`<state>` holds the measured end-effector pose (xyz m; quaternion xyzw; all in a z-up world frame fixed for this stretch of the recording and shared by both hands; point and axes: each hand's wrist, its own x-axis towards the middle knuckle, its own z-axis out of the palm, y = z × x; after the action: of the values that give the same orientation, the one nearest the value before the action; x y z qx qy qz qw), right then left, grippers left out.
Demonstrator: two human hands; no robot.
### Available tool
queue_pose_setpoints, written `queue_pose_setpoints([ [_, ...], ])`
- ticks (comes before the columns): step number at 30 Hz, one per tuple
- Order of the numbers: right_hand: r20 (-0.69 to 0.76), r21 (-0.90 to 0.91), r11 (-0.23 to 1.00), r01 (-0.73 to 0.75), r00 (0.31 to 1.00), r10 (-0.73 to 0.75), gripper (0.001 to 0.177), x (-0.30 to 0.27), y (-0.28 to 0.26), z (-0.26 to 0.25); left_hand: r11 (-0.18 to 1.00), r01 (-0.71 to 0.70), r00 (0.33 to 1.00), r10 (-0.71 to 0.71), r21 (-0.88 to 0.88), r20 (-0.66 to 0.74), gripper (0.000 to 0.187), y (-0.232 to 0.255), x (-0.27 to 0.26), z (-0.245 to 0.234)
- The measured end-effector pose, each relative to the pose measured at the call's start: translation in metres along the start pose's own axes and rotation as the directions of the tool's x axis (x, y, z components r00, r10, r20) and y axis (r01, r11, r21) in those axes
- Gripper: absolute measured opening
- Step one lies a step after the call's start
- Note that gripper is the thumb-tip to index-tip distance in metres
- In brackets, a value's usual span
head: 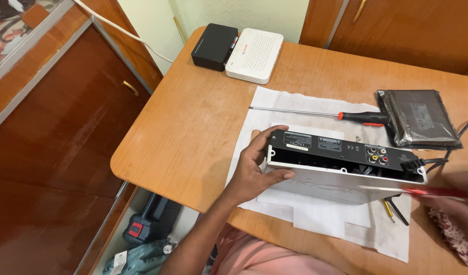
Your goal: The person works on an opened IKON DVD player on a table, connecting internal wires and a power cable, wiping the metal top cover with a cloth, fitting the cover back onto the unit, and using a screwdriver to drive screws into the rear panel while handling the rear AV connectors.
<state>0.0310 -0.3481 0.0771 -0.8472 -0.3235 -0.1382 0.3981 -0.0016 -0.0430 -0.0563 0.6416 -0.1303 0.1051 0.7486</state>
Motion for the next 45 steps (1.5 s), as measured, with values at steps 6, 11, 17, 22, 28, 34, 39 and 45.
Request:
queue_pose_setpoints([
  [6,0.257,-0.068,0.962,0.263,0.937,-0.238,0.034,0.034,-0.026,0.042,0.998,-0.064,0.998,0.064,0.006,0.013,0.08,-0.005,0.001,0.003],
  [11,0.361,-0.243,0.97,-0.007,0.927,0.097,0.037,0.04,-0.026,0.049,0.998,-0.034,0.999,0.035,-0.059,0.015,0.08,-0.005,0.002,0.004],
  [17,0.27,-0.121,0.972,0.199,0.949,-0.161,0.037,0.043,-0.039,0.063,0.997,-0.031,0.999,0.032,-0.074,0.014,0.087,0.001,0.003,0.005],
  [22,0.176,-0.191,0.923,0.335,0.936,-0.304,0.022,0.042,-0.047,0.08,0.993,-0.01,1.0,0.012,-0.117,0.013,0.086,0.004,0.003,0.008],
  [28,0.201,-0.348,0.871,0.347,0.935,-0.293,0.023,0.04,-0.049,0.082,0.995,-0.038,0.999,0.041,-0.096,0.027,0.078,0.003,0.002,0.006],
  [34,0.198,-0.331,0.881,0.338,0.938,-0.286,0.023,0.041,-0.054,0.082,0.995,-0.007,1.0,0.01,-0.098,0.026,0.079,0.002,0.003,0.005],
  [39,0.205,-0.316,0.885,0.342,0.936,-0.288,0.024,0.041,-0.056,0.082,0.994,-0.037,0.999,0.039,-0.102,0.022,0.08,0.002,0.004,0.004],
  [45,0.142,-0.314,0.879,0.36,0.933,-0.331,0.022,0.032,-0.05,0.091,0.99,0.002,1.0,-0.001,-0.138,0.006,0.081,0.001,0.005,0.003],
])
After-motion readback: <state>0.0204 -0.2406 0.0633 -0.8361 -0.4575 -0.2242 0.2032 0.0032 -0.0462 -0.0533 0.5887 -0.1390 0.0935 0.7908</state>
